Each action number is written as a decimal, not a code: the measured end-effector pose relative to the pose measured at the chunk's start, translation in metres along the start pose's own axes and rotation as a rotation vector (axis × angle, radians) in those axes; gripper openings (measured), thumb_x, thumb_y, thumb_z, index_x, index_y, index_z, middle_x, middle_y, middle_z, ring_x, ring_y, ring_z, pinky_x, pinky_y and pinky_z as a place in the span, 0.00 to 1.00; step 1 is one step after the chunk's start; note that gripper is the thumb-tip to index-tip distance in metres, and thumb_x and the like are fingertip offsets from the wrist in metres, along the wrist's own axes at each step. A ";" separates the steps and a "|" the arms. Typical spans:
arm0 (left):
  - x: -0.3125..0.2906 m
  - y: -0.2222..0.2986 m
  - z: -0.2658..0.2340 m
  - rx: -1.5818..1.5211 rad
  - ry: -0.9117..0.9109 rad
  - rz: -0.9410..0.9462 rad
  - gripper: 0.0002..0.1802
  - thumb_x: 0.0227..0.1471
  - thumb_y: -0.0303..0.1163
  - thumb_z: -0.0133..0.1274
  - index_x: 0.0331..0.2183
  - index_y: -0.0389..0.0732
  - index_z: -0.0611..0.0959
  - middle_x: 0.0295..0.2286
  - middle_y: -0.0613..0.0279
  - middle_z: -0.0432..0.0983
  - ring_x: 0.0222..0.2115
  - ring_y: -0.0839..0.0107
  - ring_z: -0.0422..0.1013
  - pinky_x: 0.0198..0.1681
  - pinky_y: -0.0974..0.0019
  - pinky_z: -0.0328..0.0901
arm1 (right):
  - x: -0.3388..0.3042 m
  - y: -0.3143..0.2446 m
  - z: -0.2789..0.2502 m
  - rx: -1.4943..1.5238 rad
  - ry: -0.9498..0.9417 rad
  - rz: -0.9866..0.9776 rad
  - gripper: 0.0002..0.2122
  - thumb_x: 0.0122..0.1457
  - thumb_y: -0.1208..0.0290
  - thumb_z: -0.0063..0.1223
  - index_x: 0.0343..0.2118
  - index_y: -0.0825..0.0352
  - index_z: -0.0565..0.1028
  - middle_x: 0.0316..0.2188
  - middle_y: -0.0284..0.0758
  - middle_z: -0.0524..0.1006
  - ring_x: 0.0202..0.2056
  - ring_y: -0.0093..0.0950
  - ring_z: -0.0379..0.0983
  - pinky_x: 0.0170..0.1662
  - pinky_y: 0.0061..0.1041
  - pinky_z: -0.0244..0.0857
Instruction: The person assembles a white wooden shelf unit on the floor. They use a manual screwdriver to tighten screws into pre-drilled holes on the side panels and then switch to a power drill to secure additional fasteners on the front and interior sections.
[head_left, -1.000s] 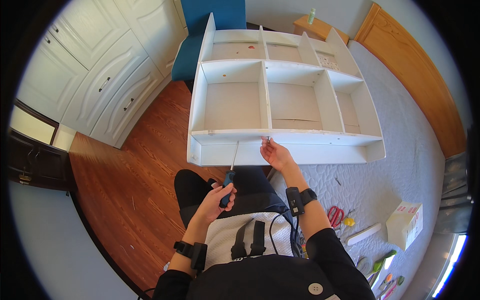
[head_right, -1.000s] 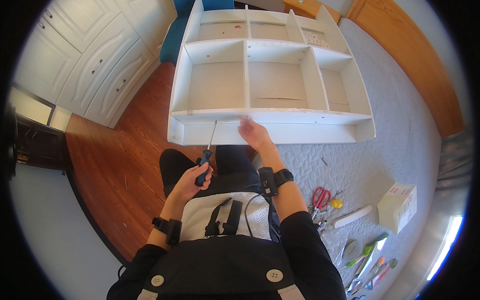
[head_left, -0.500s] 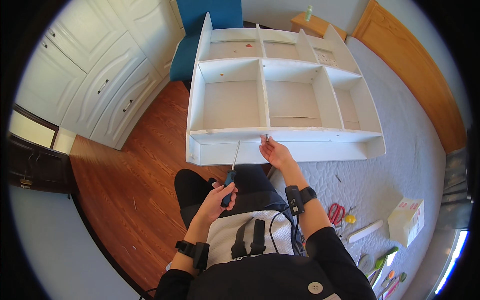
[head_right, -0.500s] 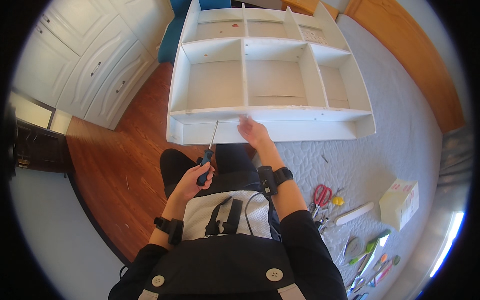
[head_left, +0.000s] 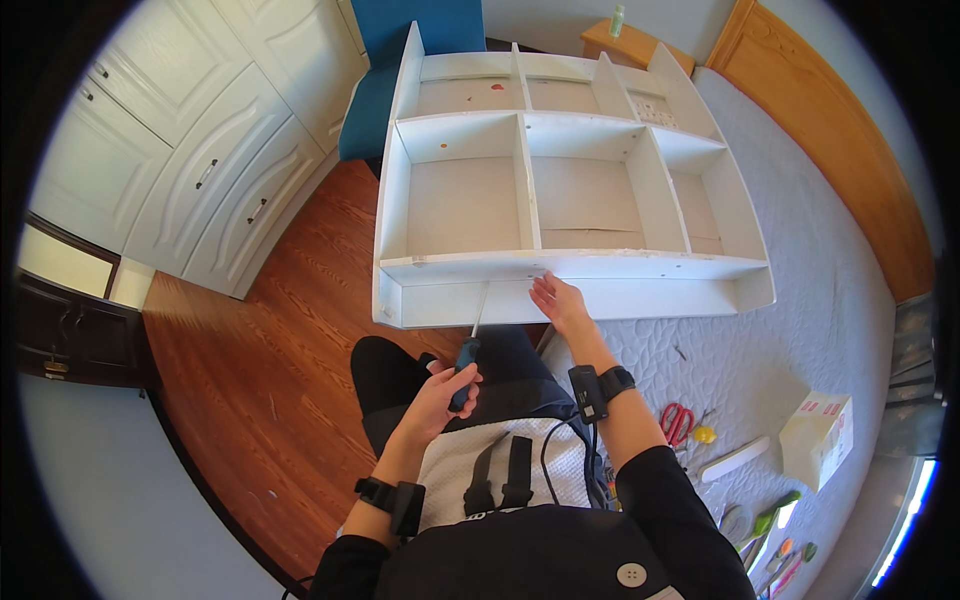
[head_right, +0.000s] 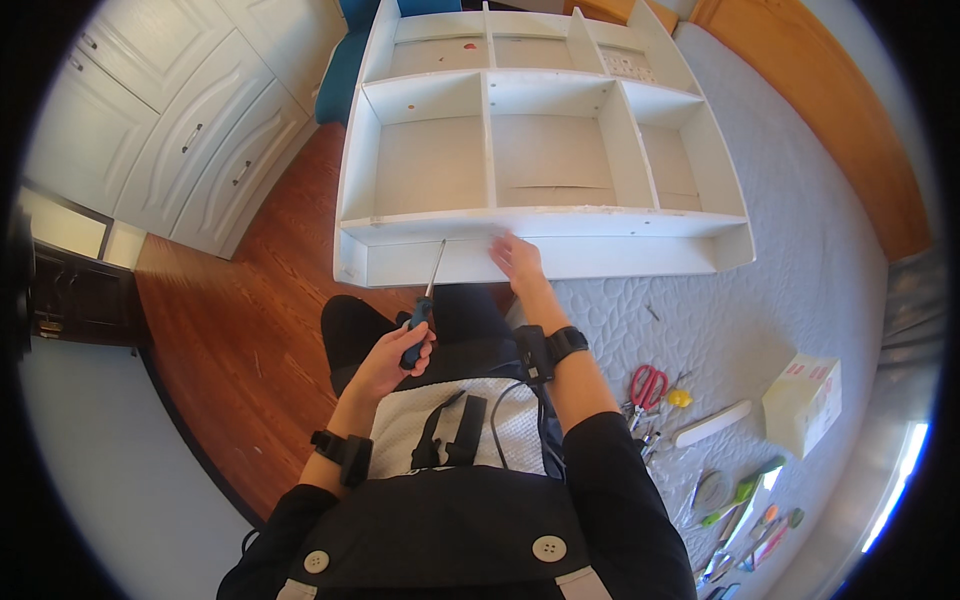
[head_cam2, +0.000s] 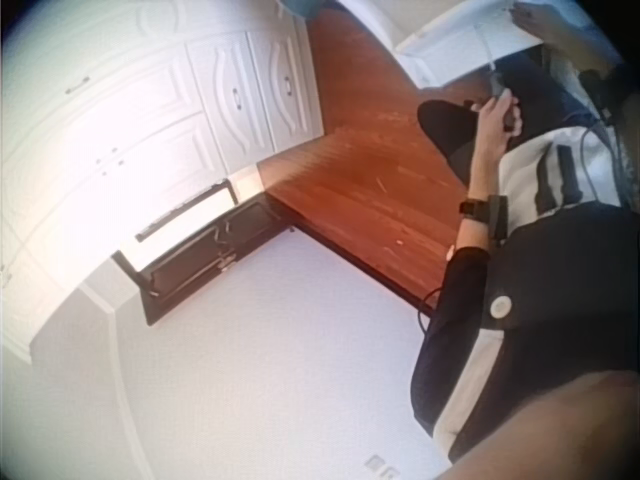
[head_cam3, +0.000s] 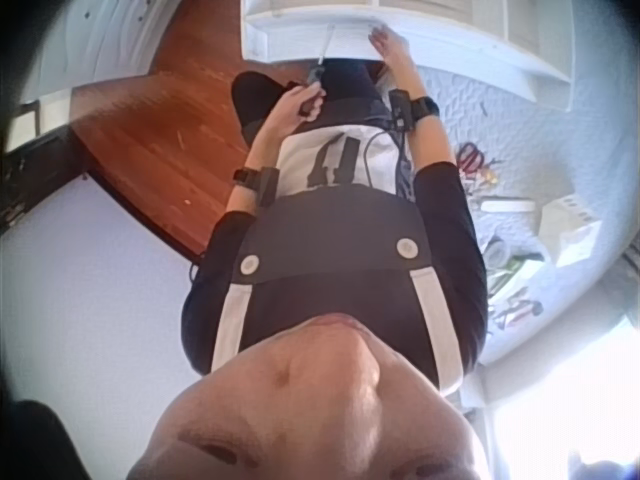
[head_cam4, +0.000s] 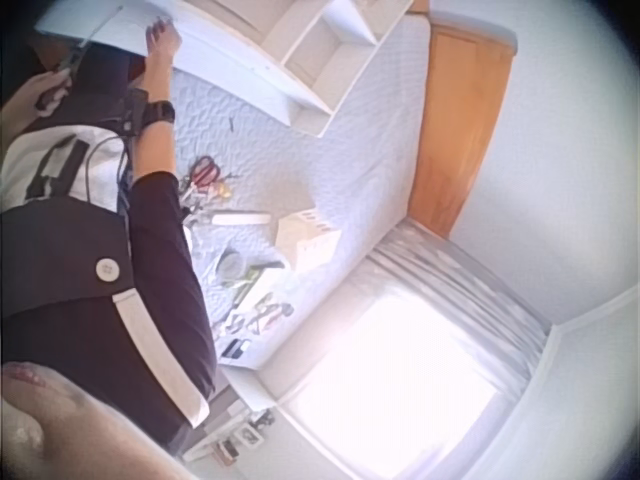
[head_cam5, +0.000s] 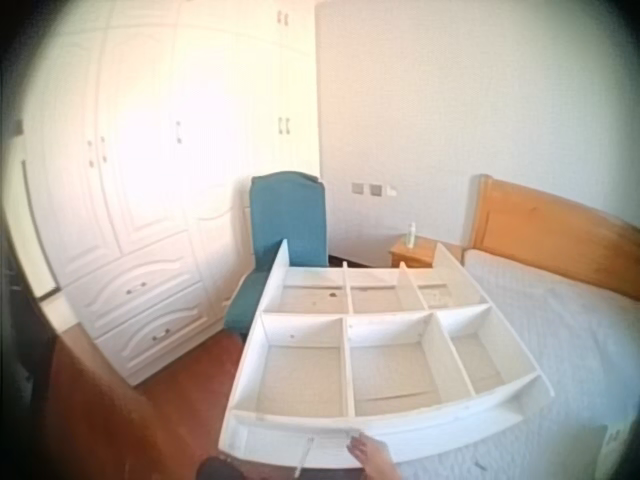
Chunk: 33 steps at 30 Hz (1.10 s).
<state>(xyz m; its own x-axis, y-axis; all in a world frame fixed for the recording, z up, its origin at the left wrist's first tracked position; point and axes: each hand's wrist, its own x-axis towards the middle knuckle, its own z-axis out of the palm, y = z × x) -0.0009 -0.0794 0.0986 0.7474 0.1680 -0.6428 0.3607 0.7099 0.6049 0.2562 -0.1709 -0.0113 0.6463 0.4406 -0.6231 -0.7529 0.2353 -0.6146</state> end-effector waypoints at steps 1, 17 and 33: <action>0.000 0.000 0.001 0.022 0.008 0.003 0.16 0.57 0.42 0.52 0.33 0.37 0.75 0.21 0.68 0.68 0.18 0.79 0.64 0.20 0.76 0.57 | 0.004 -0.001 -0.006 -0.113 0.063 -0.010 0.12 0.58 0.70 0.51 0.40 0.73 0.70 0.35 0.38 0.74 0.37 0.29 0.73 0.42 0.28 0.74; 0.059 -0.017 0.021 0.314 0.008 -0.027 0.17 0.56 0.43 0.52 0.30 0.37 0.74 0.19 0.67 0.69 0.16 0.79 0.65 0.17 0.75 0.57 | -0.006 0.001 -0.044 -1.449 0.257 -0.595 0.09 0.50 0.61 0.58 0.28 0.62 0.77 0.31 0.38 0.77 0.33 0.40 0.74 0.37 0.38 0.67; 0.091 -0.034 0.014 0.264 0.030 -0.040 0.19 0.56 0.47 0.52 0.32 0.39 0.74 0.20 0.67 0.70 0.17 0.78 0.66 0.18 0.74 0.60 | -0.105 -0.042 -0.156 -1.023 0.131 -0.280 0.12 0.58 0.65 0.53 0.36 0.70 0.78 0.26 0.36 0.80 0.26 0.24 0.76 0.27 0.22 0.69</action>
<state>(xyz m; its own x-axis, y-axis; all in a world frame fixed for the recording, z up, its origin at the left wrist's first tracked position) 0.0626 -0.0979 0.0256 0.7143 0.1660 -0.6799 0.5258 0.5138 0.6779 0.2391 -0.3617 0.0045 0.8341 0.3724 -0.4070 -0.1534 -0.5521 -0.8196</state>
